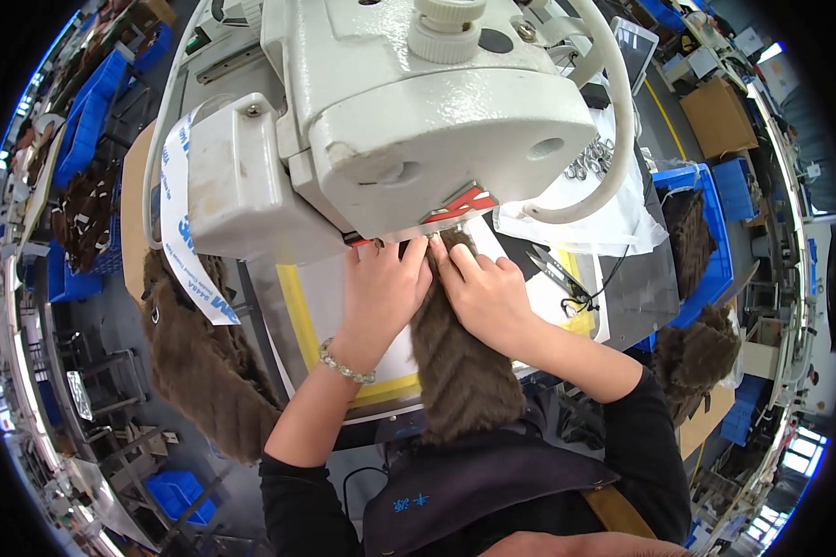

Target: Sewing and assembling leather and fur components using an industrial sewing machine.

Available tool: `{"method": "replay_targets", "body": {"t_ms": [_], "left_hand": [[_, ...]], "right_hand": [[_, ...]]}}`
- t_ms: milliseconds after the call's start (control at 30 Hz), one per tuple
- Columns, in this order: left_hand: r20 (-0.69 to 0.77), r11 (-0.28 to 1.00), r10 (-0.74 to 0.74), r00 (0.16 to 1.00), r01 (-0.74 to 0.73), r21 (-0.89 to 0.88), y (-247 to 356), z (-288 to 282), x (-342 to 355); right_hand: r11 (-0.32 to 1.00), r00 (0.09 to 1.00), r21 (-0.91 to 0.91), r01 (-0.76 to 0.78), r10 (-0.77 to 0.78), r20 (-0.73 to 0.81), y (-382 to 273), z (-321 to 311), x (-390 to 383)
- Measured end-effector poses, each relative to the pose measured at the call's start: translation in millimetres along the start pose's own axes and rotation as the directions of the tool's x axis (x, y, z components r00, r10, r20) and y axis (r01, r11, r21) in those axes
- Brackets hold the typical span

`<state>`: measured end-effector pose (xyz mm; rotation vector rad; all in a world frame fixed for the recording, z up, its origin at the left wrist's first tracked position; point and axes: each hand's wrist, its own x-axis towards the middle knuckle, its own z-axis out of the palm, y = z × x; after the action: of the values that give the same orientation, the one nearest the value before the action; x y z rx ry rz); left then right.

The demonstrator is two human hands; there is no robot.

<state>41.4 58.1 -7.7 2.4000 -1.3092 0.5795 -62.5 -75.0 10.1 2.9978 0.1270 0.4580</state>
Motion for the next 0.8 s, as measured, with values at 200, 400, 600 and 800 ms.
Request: {"method": "replay_targets", "body": {"t_ms": [200,400,600,800], "left_hand": [[0.056,0.998,-0.045,0.997,0.047,-0.047,1,1,-1],[0.058,0.983,-0.006,0.998,0.016,-0.182,-7,2,0],[0.105,0.951,-0.015,0.994,0.046,-0.305,-8,-6,0],[0.279,0.936,-0.003,0.960,0.101,-0.338,-13,-19,3]], "right_hand": [[0.998,0.996,0.009,-0.062,0.061,0.066,-7,-3,1],[0.998,0.995,-0.033,-0.053,0.056,0.085,-13,-2,7],[0.998,0.994,-0.004,-0.067,0.067,0.083,-13,-3,8],[0.998,0.997,0.017,-0.060,0.059,0.056,-11,-2,10]]}}
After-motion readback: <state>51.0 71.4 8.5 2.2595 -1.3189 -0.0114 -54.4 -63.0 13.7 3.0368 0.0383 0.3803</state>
